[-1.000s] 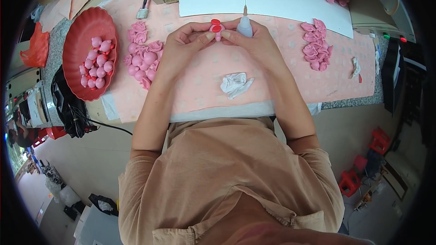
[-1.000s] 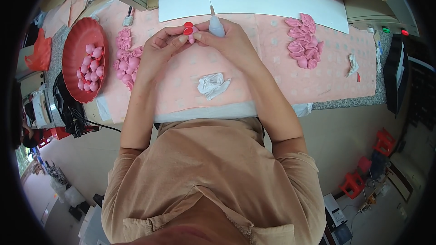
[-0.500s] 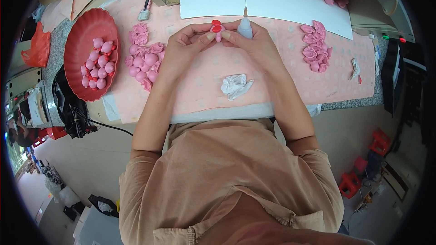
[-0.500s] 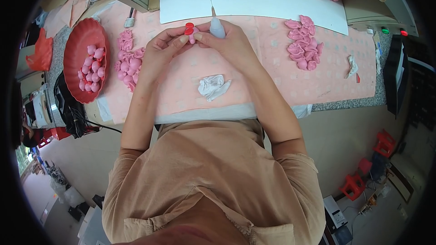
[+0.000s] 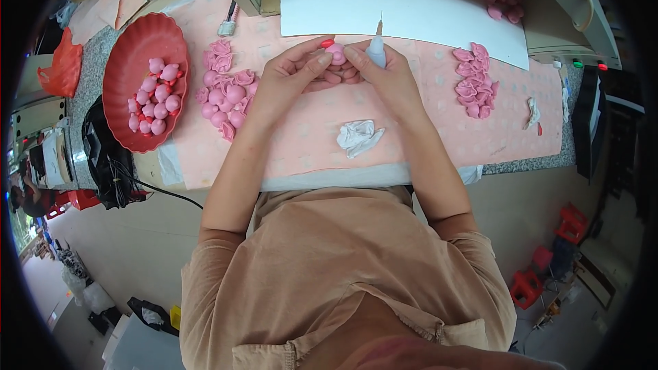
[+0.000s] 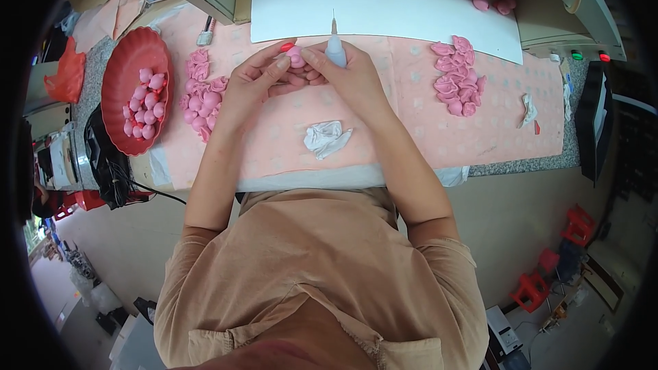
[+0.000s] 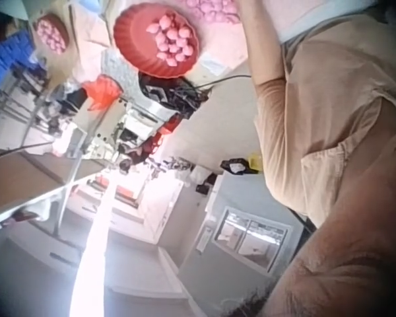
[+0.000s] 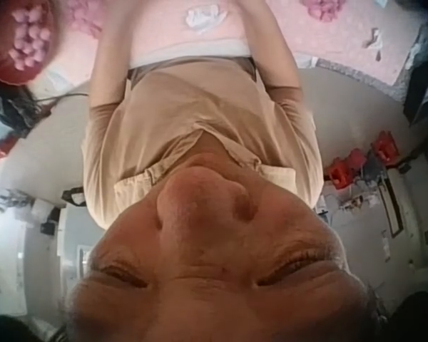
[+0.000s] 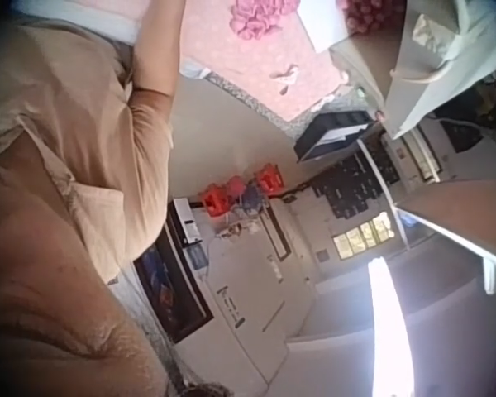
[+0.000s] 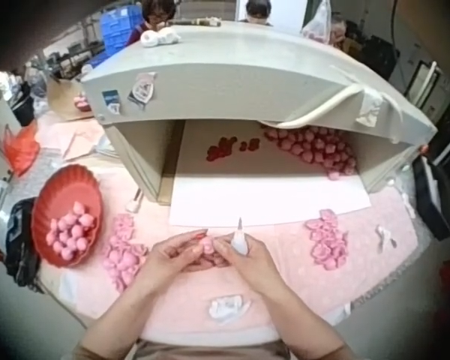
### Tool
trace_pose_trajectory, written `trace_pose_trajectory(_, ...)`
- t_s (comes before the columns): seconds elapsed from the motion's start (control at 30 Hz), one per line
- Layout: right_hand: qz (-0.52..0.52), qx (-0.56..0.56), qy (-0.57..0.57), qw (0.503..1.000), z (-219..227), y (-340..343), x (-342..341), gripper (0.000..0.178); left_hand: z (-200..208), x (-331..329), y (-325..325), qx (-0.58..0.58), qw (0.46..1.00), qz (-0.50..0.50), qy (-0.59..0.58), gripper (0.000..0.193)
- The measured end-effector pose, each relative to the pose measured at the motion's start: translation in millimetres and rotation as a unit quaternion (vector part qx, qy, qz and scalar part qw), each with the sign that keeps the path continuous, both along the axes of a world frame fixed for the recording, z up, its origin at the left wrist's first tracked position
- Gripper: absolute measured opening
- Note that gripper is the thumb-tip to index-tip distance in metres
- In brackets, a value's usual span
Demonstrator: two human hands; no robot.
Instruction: The recorder is using a glue applicator to assemble small pink plastic toy parts at a factory workbench.
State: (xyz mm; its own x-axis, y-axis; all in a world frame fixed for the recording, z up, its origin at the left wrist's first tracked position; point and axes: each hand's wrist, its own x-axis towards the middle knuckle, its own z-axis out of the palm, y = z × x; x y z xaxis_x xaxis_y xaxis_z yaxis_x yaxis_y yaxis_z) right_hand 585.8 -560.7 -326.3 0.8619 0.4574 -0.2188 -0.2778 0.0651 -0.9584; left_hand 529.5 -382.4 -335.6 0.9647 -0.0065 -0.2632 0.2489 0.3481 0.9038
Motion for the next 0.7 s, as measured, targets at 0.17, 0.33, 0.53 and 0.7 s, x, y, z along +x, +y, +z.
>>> trace_pose_trajectory(0.17,0.014,0.010,0.027,0.999,0.4,-0.8,0.9,0.026,2.0,-0.1,0.4,0.005,1.000,0.005,0.011,0.039)
trace_pose_trajectory(0.33,0.020,0.011,0.037,0.999,1.7,-0.8,-0.9,0.026,3.6,-1.2,-2.9,0.031,0.999,0.016,0.002,0.032)
trace_pose_trajectory(0.53,0.012,-0.032,0.021,0.999,-4.0,1.2,-1.9,0.029,6.3,0.5,-0.2,-0.004,0.999,-0.012,0.050,0.031)
trace_pose_trajectory(0.7,0.016,-0.064,0.024,0.998,0.6,0.0,-1.5,0.028,-0.8,-0.5,-0.3,-0.025,0.998,-0.026,0.048,0.033)
